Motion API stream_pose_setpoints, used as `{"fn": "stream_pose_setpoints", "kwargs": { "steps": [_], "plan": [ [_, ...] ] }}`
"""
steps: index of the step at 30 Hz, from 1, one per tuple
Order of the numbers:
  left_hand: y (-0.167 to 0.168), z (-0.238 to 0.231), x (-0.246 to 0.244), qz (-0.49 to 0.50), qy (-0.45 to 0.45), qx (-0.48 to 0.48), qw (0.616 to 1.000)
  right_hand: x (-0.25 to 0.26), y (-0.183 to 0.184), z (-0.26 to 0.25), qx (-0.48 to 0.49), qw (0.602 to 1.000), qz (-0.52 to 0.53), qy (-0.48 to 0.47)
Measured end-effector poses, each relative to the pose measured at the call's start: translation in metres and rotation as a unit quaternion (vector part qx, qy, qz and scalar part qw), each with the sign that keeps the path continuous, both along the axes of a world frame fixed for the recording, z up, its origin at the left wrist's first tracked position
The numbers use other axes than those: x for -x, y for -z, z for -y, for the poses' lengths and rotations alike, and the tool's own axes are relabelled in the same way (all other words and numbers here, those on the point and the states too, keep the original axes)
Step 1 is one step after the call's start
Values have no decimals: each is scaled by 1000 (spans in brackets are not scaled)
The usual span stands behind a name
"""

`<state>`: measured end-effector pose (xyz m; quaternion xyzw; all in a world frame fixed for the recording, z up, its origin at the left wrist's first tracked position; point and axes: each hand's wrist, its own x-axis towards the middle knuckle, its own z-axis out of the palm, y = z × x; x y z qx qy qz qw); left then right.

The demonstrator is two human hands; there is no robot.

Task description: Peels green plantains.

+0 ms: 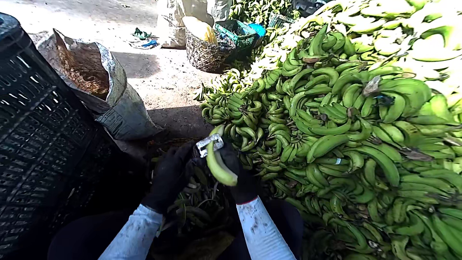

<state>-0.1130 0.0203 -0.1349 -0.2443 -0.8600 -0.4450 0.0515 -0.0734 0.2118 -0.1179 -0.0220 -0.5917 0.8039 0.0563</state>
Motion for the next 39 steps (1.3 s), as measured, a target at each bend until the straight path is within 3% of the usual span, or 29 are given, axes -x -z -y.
{"fn": "stream_pose_setpoints", "kwargs": {
  "steps": [3, 7, 10, 12, 14, 17, 22, 26, 29, 32, 34, 39],
  "plan": [
    [4, 14, 19, 53, 2, 7, 999, -16, -8, 5, -40, 980, 28, -193],
    [8, 15, 22, 85, 39, -17, 995, -19, -5, 0, -56, 976, 26, -210],
    [12, 19, 31, 93, 9, -24, 995, -23, -8, -7, -86, 966, 35, -242],
    [9, 21, 32, 112, -19, -25, 993, -23, -7, -10, -102, 979, 54, -168],
    [8, 16, 25, 97, 0, -16, 995, -18, -2, -13, -91, 993, 70, -25],
    [14, -1, 6, 25, 50, -21, 998, 1, 5, -14, 11, 992, 9, 125],
    [5, -20, -27, -112, 7, -2, 994, 27, -9, -11, 284, 939, -75, 181],
    [4, -20, -34, -152, -25, 7, 988, 32, -10, -13, 325, 914, -86, 227],
    [7, -18, -28, -136, -12, 2, 991, 25, -8, -15, 280, 946, -38, 157],
    [9, -13, -10, -76, 4, -17, 997, 6, -10, -18, 39, 997, 10, 70],
    [12, -7, 4, -18, 18, -29, 999, -10, -16, -20, -82, 996, 25, -21],
    [15, -3, 21, 129, 37, -7, 991, -23, -24, -23, -78, 965, 129, -215]
  ]
}}
